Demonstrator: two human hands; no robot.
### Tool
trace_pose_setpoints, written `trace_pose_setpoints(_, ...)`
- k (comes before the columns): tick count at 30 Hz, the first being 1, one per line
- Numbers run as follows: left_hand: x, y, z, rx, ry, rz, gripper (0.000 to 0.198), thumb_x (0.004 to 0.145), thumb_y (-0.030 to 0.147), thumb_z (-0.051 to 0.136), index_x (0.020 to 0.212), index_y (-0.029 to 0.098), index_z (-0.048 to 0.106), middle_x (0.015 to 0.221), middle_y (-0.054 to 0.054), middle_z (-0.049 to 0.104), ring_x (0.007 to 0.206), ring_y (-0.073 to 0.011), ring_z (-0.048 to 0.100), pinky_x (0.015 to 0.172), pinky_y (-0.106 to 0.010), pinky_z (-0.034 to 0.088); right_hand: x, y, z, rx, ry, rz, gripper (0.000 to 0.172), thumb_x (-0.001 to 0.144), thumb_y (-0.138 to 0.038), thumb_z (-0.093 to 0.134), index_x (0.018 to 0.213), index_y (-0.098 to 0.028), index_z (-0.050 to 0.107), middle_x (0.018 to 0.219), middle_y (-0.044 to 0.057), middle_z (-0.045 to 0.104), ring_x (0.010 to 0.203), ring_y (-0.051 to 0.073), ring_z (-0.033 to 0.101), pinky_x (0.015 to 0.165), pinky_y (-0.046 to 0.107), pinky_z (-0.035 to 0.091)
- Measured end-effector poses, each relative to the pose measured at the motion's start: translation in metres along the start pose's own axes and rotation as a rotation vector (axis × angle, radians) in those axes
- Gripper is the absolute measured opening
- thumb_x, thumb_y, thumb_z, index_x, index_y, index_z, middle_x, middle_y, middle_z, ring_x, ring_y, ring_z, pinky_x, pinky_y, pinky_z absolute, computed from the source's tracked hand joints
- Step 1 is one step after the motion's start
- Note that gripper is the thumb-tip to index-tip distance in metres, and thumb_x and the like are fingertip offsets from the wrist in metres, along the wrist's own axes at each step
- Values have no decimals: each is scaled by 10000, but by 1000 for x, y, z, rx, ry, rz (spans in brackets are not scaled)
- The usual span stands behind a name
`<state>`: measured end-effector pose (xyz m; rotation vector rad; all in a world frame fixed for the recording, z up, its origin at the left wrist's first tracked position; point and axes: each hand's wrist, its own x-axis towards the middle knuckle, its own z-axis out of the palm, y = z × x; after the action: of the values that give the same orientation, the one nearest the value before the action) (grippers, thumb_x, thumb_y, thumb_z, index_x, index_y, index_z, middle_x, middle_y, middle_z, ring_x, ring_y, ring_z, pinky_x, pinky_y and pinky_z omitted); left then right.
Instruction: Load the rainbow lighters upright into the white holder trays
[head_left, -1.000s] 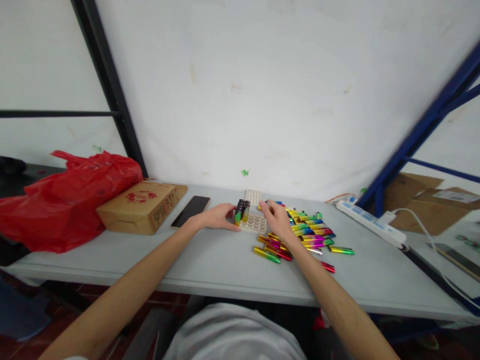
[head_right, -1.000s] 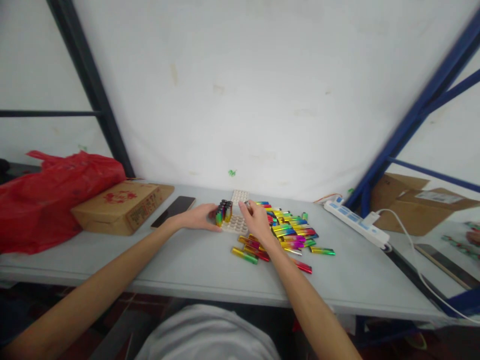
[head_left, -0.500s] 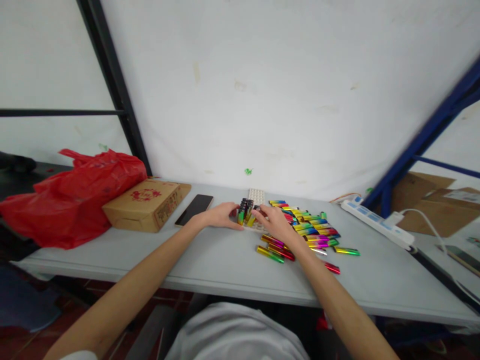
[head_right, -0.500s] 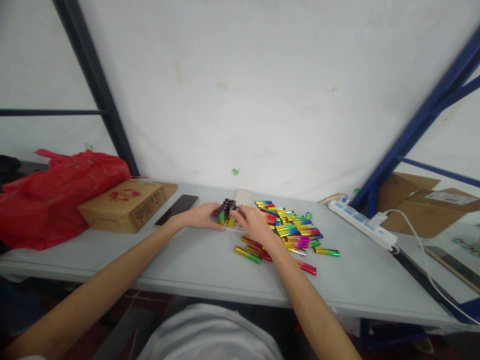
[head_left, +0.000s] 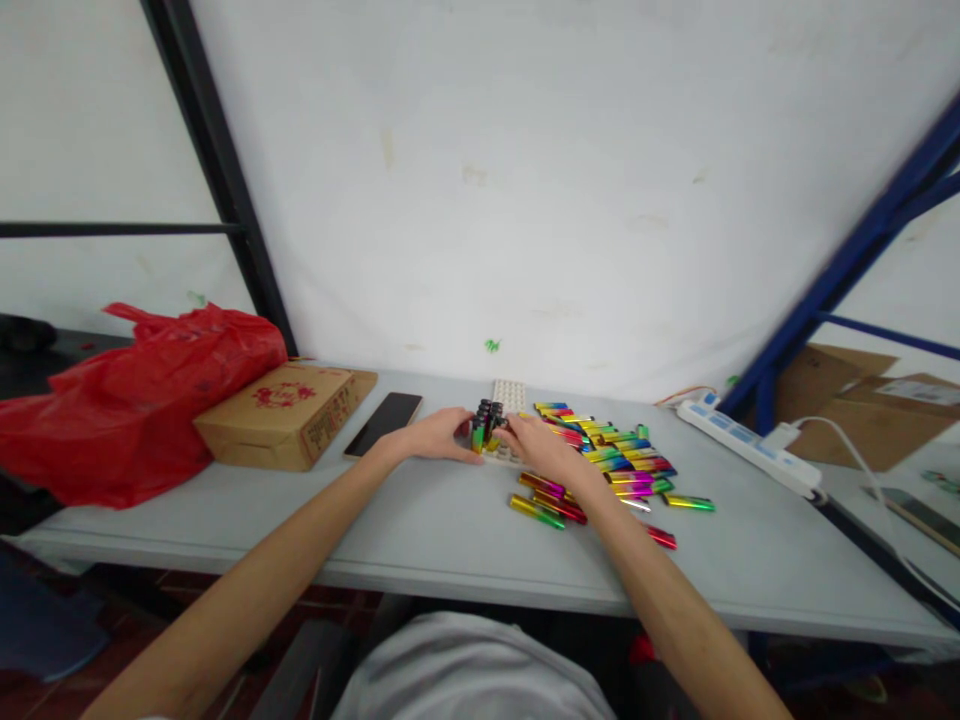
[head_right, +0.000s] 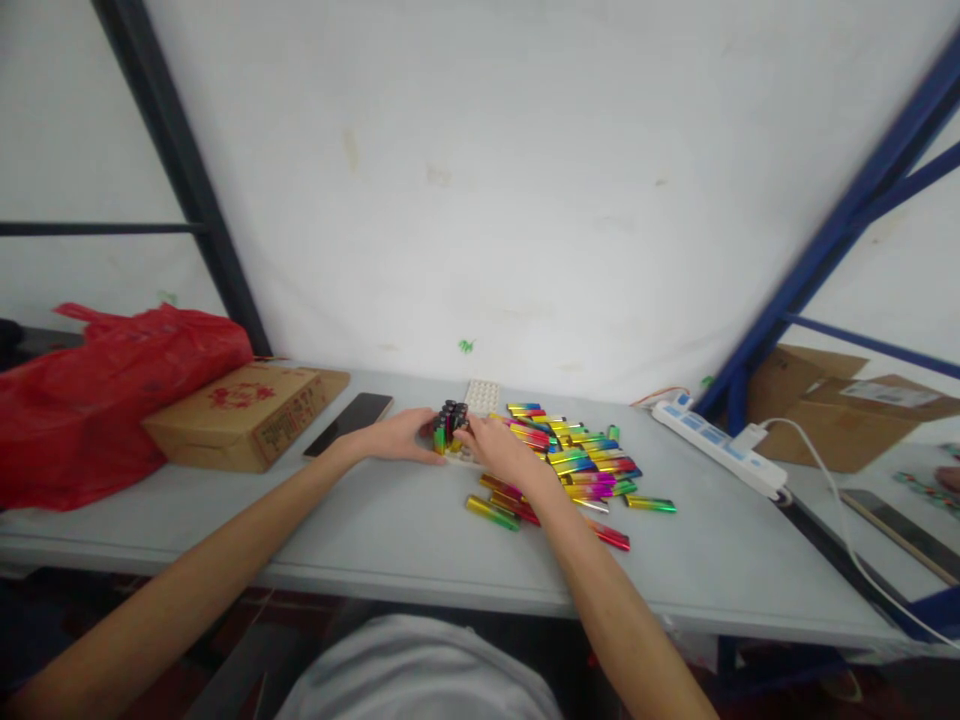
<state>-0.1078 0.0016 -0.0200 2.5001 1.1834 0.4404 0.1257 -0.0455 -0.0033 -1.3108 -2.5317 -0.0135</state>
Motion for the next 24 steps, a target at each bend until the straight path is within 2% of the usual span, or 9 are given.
trace_pose_setpoints(5, 0, 0, 0, -7, 3, -10, 684, 632, 743, 750, 983, 167, 640, 920, -68, 683, 807, -245, 618, 679, -318, 459, 4, -7, -4, -128, -22, 26, 346, 1063, -422, 448, 1132, -138, 634, 985, 153, 740, 884, 253, 689, 768, 315, 435)
trace_pose_setpoints(9, 0, 2, -1, -25, -12, 7, 680, 657, 708, 759, 1048, 164, 639, 958, -67, 690, 831, -244, 631, 702, -316, 466, -5, 5, -27, 30, 10, 8, 379, 1013, -501, 538, 903, -165, 673, 850, 94, 734, 778, 199, 657, 705, 280, 410)
trace_pose_setpoints(12, 0, 1, 0, -36, -31, 20, 672, 677, 702, 751, 1071, 170, 636, 985, -73, 693, 850, -245, 636, 715, -318, 478, -33, 21, -54, 223, 91, 9, 342, 1022, -464, 534, 899, -178, 673, 827, 48, 722, 720, 165, 623, 669, 266, 412)
trace_pose_setpoints(14, 1, 0, 0, -25, -28, 6, 678, 665, 719, 749, 1049, 172, 634, 985, -77, 692, 853, -250, 635, 718, -320, 482, -62, 27, -69, 249, 125, 15, 277, 1019, -413, 548, 916, -193, 682, 852, 37, 717, 729, 163, 624, 686, 273, 428)
trace_pose_setpoints(16, 1, -1, 0, -11, -20, -17, 689, 649, 734, 748, 1030, 172, 628, 989, -79, 692, 859, -255, 637, 722, -321, 484, -92, 27, -78, 228, 92, 7, 223, 1002, -383, 576, 919, -202, 678, 861, 39, 707, 755, 174, 632, 703, 285, 450)
trace_pose_setpoints(20, 2, 0, 0, -10, -26, -33, 693, 627, 734, 755, 1011, 173, 627, 985, -77, 697, 854, -258, 647, 713, -317, 480, -137, 21, -75, 184, 19, 18, 158, 1002, -336, 575, 965, -219, 675, 978, 66, 691, 899, 208, 651, 810, 330, 505)
trace_pose_setpoints(24, 1, 1, -1, -7, -18, -31, 664, 635, 713, 759, 1003, 177, 626, 985, -73, 695, 857, -252, 641, 723, -317, 481, -140, 16, -53, 116, 38, 15, 156, 1014, -307, 553, 1069, -226, 674, 1087, 88, 665, 1016, 231, 645, 906, 369, 512)
